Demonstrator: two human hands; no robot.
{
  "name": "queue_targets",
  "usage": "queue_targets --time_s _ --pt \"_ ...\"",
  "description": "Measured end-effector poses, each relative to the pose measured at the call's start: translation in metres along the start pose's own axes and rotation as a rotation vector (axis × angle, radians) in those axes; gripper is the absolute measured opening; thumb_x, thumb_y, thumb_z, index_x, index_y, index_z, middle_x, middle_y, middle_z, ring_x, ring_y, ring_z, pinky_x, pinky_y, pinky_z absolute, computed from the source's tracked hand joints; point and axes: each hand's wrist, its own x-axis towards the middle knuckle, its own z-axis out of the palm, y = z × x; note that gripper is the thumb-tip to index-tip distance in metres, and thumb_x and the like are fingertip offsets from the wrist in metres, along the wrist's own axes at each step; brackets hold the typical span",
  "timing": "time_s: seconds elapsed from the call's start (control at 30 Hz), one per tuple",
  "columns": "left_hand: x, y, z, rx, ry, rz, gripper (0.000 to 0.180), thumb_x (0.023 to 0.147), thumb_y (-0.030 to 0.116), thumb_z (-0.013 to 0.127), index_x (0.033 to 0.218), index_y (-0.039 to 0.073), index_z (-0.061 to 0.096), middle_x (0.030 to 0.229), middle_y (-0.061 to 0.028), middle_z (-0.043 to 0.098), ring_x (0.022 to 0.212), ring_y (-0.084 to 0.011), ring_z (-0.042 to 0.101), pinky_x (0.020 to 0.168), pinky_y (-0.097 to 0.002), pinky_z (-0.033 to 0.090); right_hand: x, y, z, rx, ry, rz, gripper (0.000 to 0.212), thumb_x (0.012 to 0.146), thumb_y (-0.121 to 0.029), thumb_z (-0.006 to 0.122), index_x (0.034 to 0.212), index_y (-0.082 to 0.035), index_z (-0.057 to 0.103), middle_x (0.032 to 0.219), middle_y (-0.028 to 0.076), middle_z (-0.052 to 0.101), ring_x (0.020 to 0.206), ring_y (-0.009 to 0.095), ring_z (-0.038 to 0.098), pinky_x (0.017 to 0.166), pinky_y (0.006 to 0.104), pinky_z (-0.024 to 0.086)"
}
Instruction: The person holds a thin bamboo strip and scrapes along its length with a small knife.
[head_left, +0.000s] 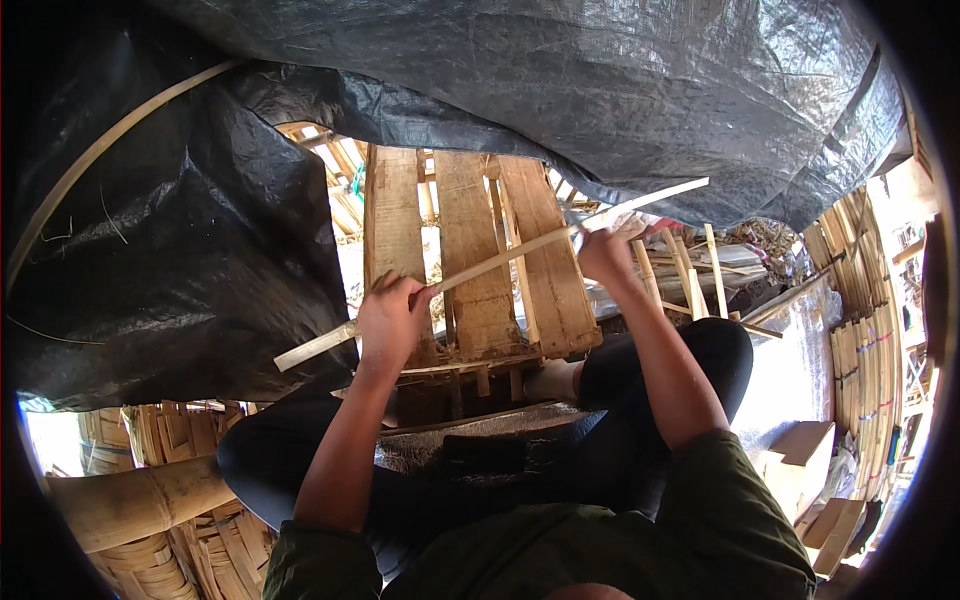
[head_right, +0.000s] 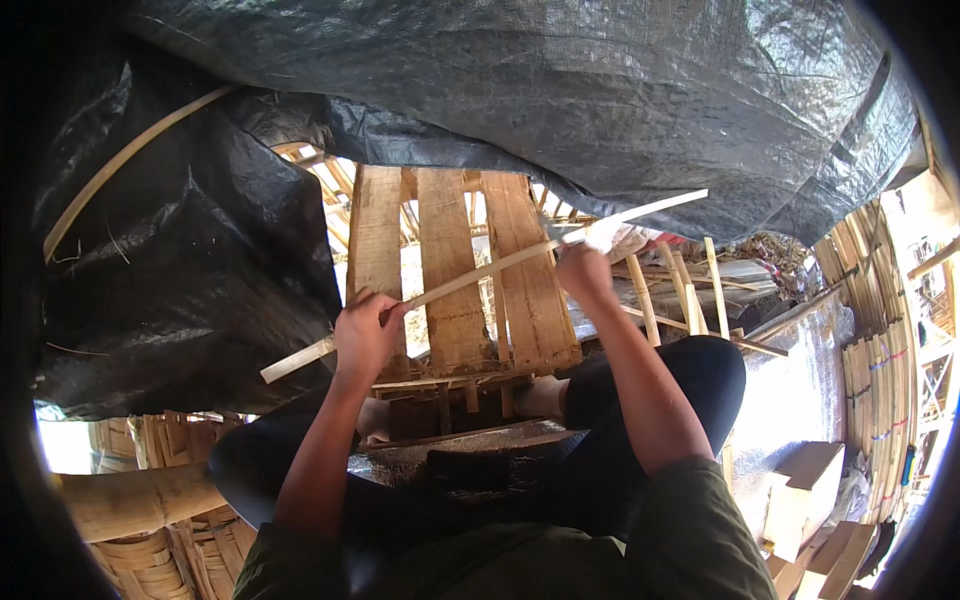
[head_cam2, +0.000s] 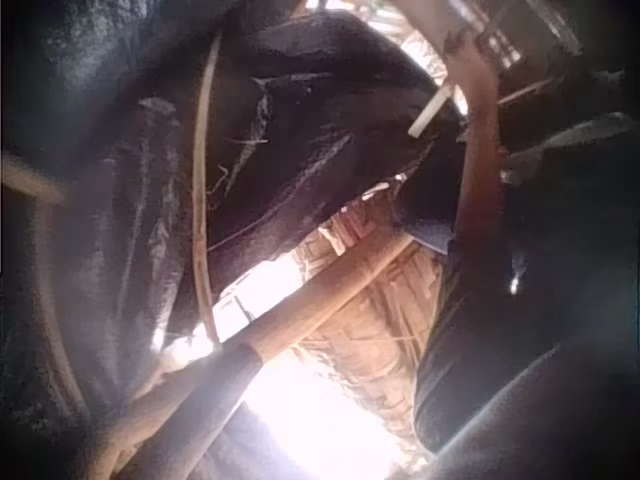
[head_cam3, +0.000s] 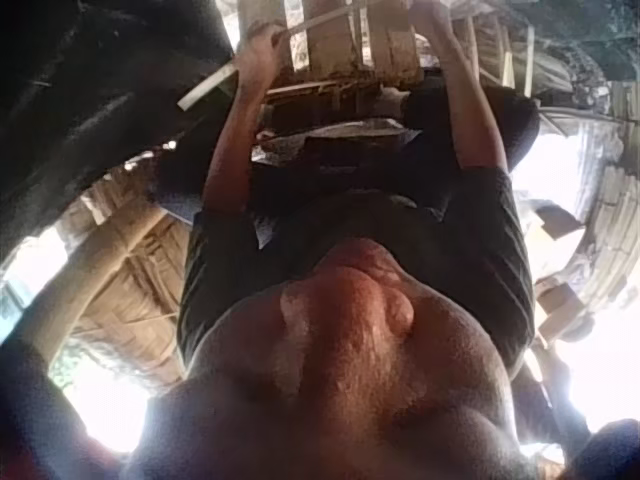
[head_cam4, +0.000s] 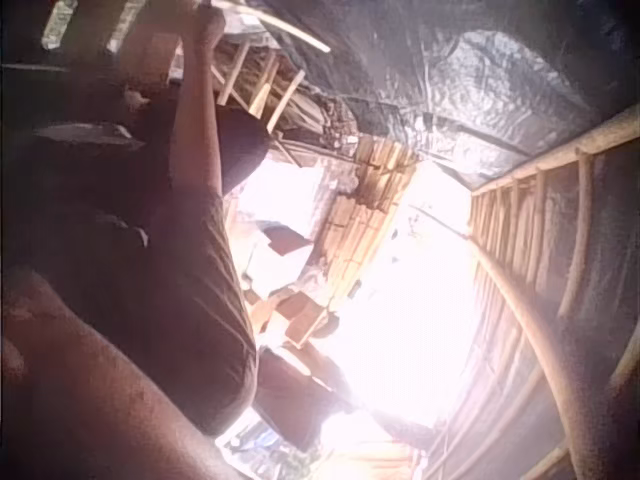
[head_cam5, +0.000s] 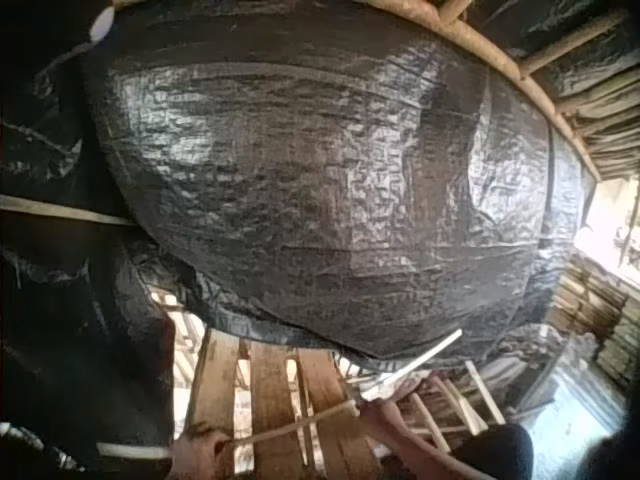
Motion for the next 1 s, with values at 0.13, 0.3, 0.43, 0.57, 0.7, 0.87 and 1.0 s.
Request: queue_targets --time_s 0.13,0.3,0.43,0.57,0.7,0.87,1.0 --pt "-0.007 -0.004 -0.009 0.017 -0.023 -0.05 0.022 0.08 0.021 0.08 0.076 0.005 0.067 0.07 -0.0099 0.06 0.064 -0.0303 0.063 0.058 -0.0395 0.048 0.006 -0.011 -0.022 -0.046 -0.187 -0.047 0.042 0.1 -0.027 0.044 0.088 0.004 0.07 0.087 0.027 0.07 0.082 0.043 0.07 0.073 0.0484 0.057" --pt "-0.005 -0.004 -0.007 -0.008 -0.013 -0.04 0.02 0.08 0.02 0.08 0.076 0.005 0.067 0.07 -0.0099 0.06 0.065 -0.0302 0.062 0.058 -0.0399 0.048 0.003 -0.011 -0.003 0.038 -0.066 0.085 0.037 0.097 -0.027 0.05 0.089 0.004 0.071 0.091 0.027 0.071 0.086 0.042 0.071 0.076 0.0497 0.057" --pt "-0.002 -0.005 -0.005 -0.004 -0.006 -0.006 0.021 0.08 0.019 0.08 0.075 0.004 0.066 0.07 -0.0094 0.06 0.065 -0.0301 0.062 0.058 -0.0402 0.048 0.006 -0.003 0.008 -0.168 -0.057 -0.065 0.035 0.095 -0.026 0.053 0.091 0.004 0.069 0.084 0.026 0.07 0.084 0.041 0.071 0.071 0.0485 0.057" --pt "-0.004 -0.005 -0.005 -0.024 0.004 -0.007 0.022 0.08 0.019 0.08 0.075 0.004 0.065 0.07 -0.0093 0.059 0.065 -0.0306 0.061 0.058 -0.0408 0.047 0.01 -0.002 -0.023 -0.229 -0.093 -0.071 0.031 0.097 -0.022 0.049 0.096 0.0 0.071 0.091 0.023 0.072 0.086 0.035 0.072 0.072 0.0466 0.058" --pt "0.001 -0.004 -0.001 0.0 -0.001 -0.012 0.023 0.08 0.021 0.081 0.074 0.005 0.065 0.071 -0.0094 0.059 0.065 -0.0307 0.062 0.057 -0.0411 0.047 0.0 -0.012 0.007 -0.106 -0.144 -0.069 0.037 0.1 -0.024 0.044 0.097 0.002 0.07 0.091 0.026 0.071 0.087 0.039 0.071 0.078 0.0483 0.057" --pt "-0.005 -0.009 -0.004 0.012 0.003 -0.036 0.024 0.08 0.022 0.081 0.074 0.005 0.065 0.069 -0.0092 0.059 0.064 -0.0306 0.062 0.057 -0.0413 0.047 -0.01 -0.038 -0.017 0.029 -0.145 0.007 0.042 0.1 -0.031 0.046 0.097 0.004 0.069 0.091 0.028 0.07 0.087 0.043 0.07 0.076 0.0493 0.057" --pt "-0.002 -0.007 -0.008 0.006 -0.007 -0.029 0.023 0.08 0.021 0.08 0.075 0.005 0.065 0.068 -0.0097 0.059 0.065 -0.031 0.062 0.057 -0.0417 0.047 0.008 -0.008 -0.02 -0.054 -0.064 -0.1 0.04 0.097 -0.029 0.051 0.094 0.007 0.068 0.086 0.029 0.069 0.08 0.043 0.071 0.072 0.0501 0.058"
